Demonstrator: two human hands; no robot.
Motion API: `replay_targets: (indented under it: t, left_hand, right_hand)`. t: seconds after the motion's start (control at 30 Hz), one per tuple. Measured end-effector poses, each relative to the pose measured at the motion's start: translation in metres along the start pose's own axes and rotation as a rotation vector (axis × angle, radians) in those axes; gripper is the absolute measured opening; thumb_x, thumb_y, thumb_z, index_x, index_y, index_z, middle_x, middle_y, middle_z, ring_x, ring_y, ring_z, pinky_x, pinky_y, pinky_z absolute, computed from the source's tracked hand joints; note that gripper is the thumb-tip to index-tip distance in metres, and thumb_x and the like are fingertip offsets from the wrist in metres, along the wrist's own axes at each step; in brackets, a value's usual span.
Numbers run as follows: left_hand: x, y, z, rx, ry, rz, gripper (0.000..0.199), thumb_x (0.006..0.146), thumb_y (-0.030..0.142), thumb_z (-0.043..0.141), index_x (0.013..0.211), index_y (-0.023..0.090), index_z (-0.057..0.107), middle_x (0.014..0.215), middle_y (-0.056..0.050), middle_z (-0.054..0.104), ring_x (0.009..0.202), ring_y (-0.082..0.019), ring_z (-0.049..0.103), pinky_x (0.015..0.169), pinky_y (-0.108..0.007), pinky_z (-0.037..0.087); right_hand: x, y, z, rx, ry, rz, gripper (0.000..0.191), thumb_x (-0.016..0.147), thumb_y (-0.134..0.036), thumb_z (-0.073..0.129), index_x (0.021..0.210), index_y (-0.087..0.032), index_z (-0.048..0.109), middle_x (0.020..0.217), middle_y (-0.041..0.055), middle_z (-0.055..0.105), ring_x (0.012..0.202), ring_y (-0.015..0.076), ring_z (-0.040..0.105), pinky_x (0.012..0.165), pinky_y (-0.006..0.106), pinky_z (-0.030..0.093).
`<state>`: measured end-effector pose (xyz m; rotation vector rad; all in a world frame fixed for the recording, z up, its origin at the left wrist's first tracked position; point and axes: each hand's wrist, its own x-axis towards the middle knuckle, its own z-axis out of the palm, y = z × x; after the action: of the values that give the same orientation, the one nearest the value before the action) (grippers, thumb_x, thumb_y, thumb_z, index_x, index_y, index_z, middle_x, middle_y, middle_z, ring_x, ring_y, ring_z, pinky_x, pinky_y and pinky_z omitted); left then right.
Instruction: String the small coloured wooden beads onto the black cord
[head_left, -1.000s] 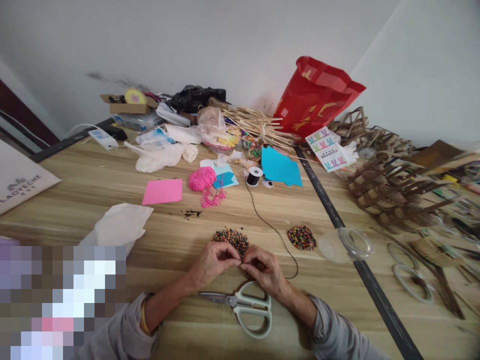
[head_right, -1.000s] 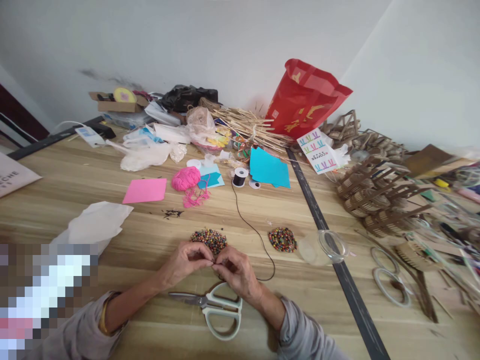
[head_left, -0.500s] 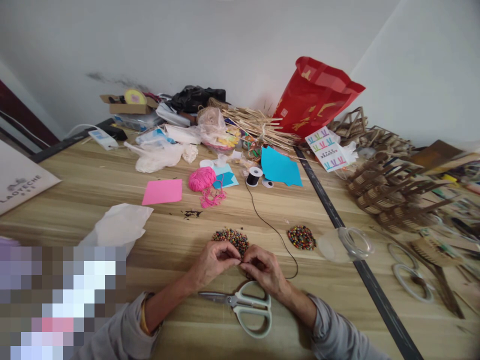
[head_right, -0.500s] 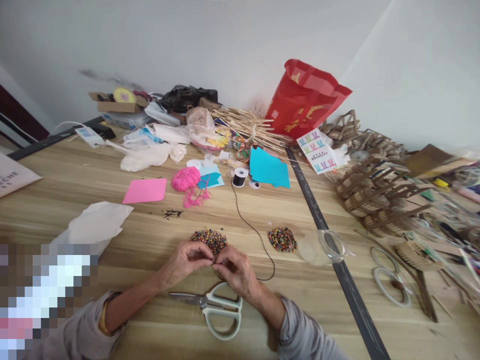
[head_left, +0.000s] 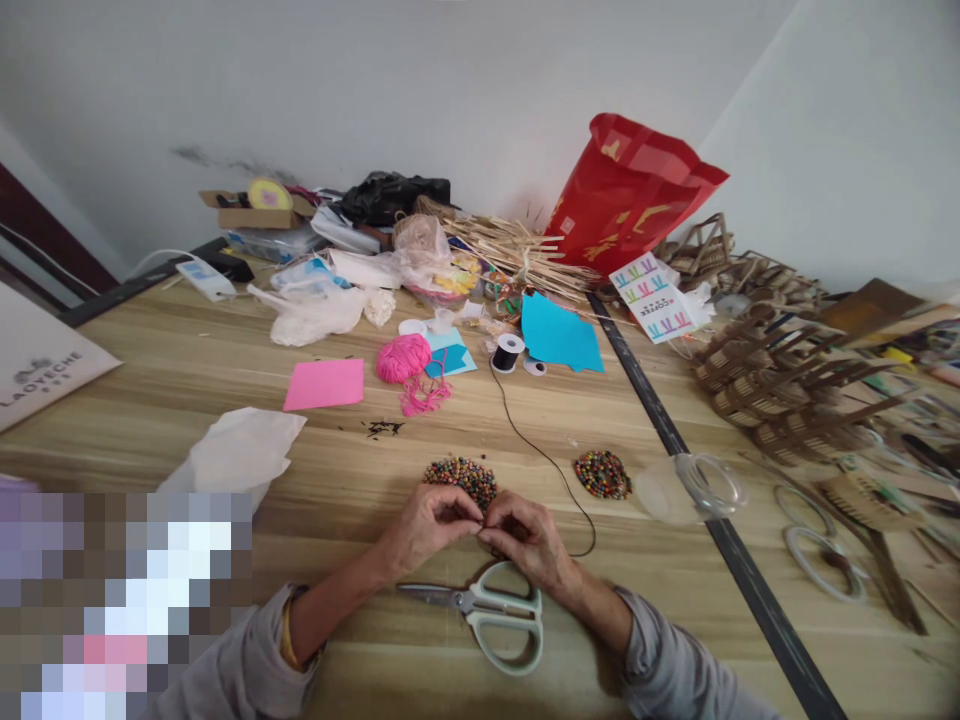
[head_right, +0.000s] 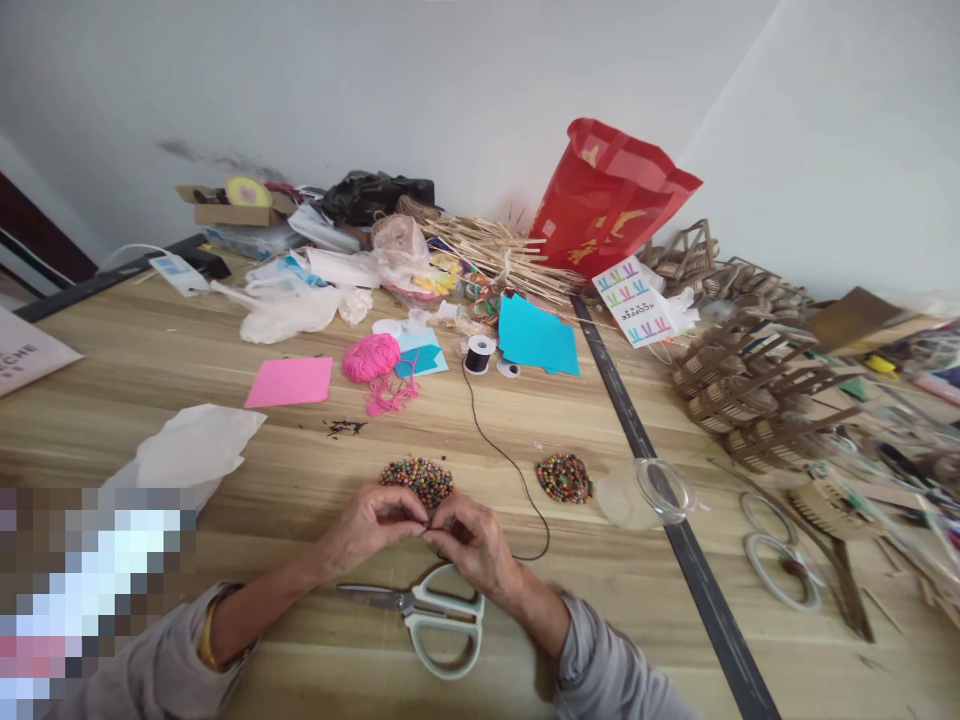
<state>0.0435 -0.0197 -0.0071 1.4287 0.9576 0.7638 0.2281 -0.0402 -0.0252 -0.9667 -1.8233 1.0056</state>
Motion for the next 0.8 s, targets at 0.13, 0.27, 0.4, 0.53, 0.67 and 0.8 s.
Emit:
replay_targets:
  t: [0.13, 0.27, 0.4, 0.53, 0.67, 0.8]
  left_hand:
    - [0.0, 0.0, 0.0, -0.05, -0.001, -0.027, 0.01, 0.065, 0.02, 0.069, 0.069, 0.011, 0.067, 0.065, -0.003, 0.067, 0.061, -0.013, 0.058, 0.059, -0.022, 0.044]
    - [0.001, -0.002, -0.001, -0.056, -0.022, -0.002, 0.01, 0.066, 0.021, 0.069, 0.068, 0.011, 0.066, 0.068, -0.004, 0.067, 0.063, -0.013, 0.058, 0.061, -0.023, 0.043]
    - [0.001, -0.004, -0.003, 0.01, -0.021, 0.111, 0.011, 0.071, 0.023, 0.066, 0.069, 0.012, 0.067, 0.07, -0.003, 0.065, 0.068, -0.014, 0.057, 0.065, -0.024, 0.042]
    - [0.001, -0.004, -0.007, 0.02, -0.009, 0.146, 0.014, 0.074, 0.026, 0.065, 0.07, 0.013, 0.066, 0.071, -0.003, 0.063, 0.069, -0.014, 0.054, 0.064, -0.023, 0.041]
    - [0.002, -0.005, -0.007, -0.011, -0.007, 0.166, 0.015, 0.075, 0.026, 0.064, 0.069, 0.013, 0.064, 0.071, -0.003, 0.061, 0.069, -0.013, 0.054, 0.065, -0.023, 0.042]
    - [0.002, -0.006, -0.006, -0.002, 0.012, 0.167, 0.015, 0.075, 0.027, 0.064, 0.069, 0.013, 0.064, 0.071, -0.003, 0.061, 0.069, -0.013, 0.054, 0.065, -0.023, 0.043]
  right_hand:
    - [0.001, 0.0, -0.001, 0.002, -0.02, -0.004, 0.021, 0.081, -0.037, 0.064, 0.076, -0.017, 0.058, 0.071, 0.0023, 0.058, 0.063, 0.0127, 0.052, 0.056, 0.023, 0.041]
    - [0.004, -0.005, -0.003, 0.006, -0.034, -0.072, 0.018, 0.082, -0.035, 0.062, 0.086, -0.018, 0.059, 0.079, 0.0053, 0.059, 0.074, 0.0164, 0.054, 0.065, 0.027, 0.044]
    - [0.007, -0.012, -0.007, -0.025, -0.073, -0.106, 0.012, 0.086, -0.029, 0.056, 0.084, -0.018, 0.058, 0.08, 0.0061, 0.058, 0.076, 0.0168, 0.054, 0.068, 0.029, 0.044]
    - [0.007, -0.015, -0.012, 0.021, -0.078, -0.078, 0.027, 0.088, -0.039, 0.051, 0.071, -0.017, 0.054, 0.081, 0.0071, 0.056, 0.076, 0.0175, 0.054, 0.069, 0.031, 0.044]
    - [0.008, -0.013, -0.014, 0.097, 0.011, -0.014, 0.037, 0.09, -0.044, 0.046, 0.063, -0.017, 0.05, 0.074, 0.0054, 0.054, 0.071, 0.0164, 0.052, 0.065, 0.029, 0.042]
    - [0.009, -0.012, -0.012, 0.178, 0.05, 0.083, 0.033, 0.087, -0.045, 0.05, 0.069, -0.017, 0.053, 0.072, 0.0038, 0.053, 0.067, 0.0147, 0.049, 0.06, 0.027, 0.041]
